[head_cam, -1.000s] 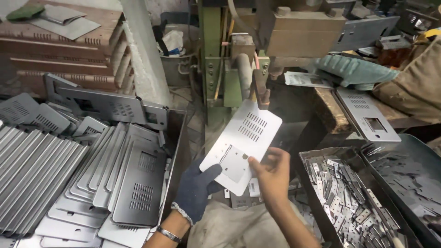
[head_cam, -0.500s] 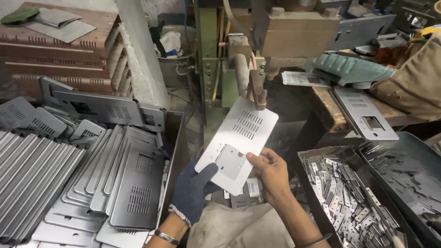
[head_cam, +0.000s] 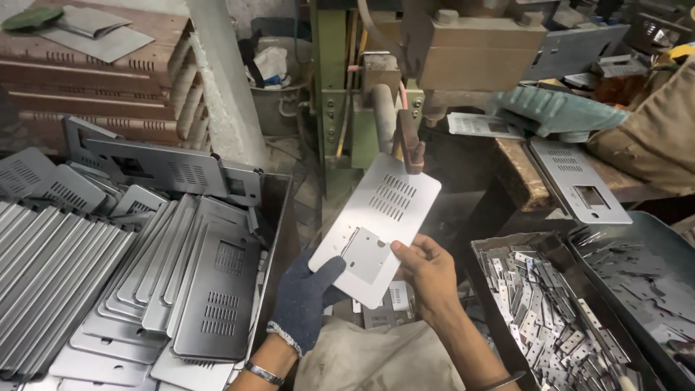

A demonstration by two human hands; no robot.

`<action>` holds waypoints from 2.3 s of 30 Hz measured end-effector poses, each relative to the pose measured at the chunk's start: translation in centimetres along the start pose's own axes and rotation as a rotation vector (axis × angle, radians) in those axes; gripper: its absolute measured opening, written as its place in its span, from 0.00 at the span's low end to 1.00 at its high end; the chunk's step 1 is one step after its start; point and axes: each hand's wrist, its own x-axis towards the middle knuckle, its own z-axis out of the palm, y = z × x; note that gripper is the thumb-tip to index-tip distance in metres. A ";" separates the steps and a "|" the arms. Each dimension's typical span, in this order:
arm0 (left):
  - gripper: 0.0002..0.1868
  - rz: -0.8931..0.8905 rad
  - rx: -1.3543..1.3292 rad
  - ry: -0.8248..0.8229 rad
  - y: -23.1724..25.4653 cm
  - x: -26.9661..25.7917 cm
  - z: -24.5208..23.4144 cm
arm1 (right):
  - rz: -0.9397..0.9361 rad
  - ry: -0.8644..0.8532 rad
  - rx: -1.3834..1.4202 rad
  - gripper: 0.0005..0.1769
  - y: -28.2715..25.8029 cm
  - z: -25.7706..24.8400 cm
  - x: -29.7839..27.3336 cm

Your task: The recorder is spot welding small metal components onto larger metal panels using a machine.

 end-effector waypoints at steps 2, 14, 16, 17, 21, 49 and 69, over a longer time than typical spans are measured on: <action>0.26 -0.009 0.003 0.012 0.0 0.0 0.0 | 0.001 0.001 -0.001 0.16 0.0 0.0 0.0; 0.23 -0.029 -0.010 0.020 -0.3 0.3 -0.1 | 0.003 -0.002 -0.004 0.15 0.2 -0.1 0.3; 0.22 -0.025 -0.011 0.007 -0.3 0.2 -0.2 | 0.001 -0.005 0.004 0.15 0.2 0.0 0.4; 0.22 -0.026 -0.012 0.007 -0.3 0.2 -0.2 | 0.002 -0.005 0.003 0.15 0.4 -0.2 0.4; 0.22 -0.005 -0.014 -0.004 -0.4 0.3 -0.2 | -0.005 0.001 0.012 0.16 1.0 -0.5 0.8; 0.18 0.050 0.100 -0.079 -0.6 -1.4 10.7 | -0.185 0.202 -0.034 0.15 -6.8 -8.1 -2.4; 0.20 0.196 -0.274 0.088 4.9 4.7 16.0 | -0.138 -0.049 -0.376 0.09 -16.9 -4.0 12.0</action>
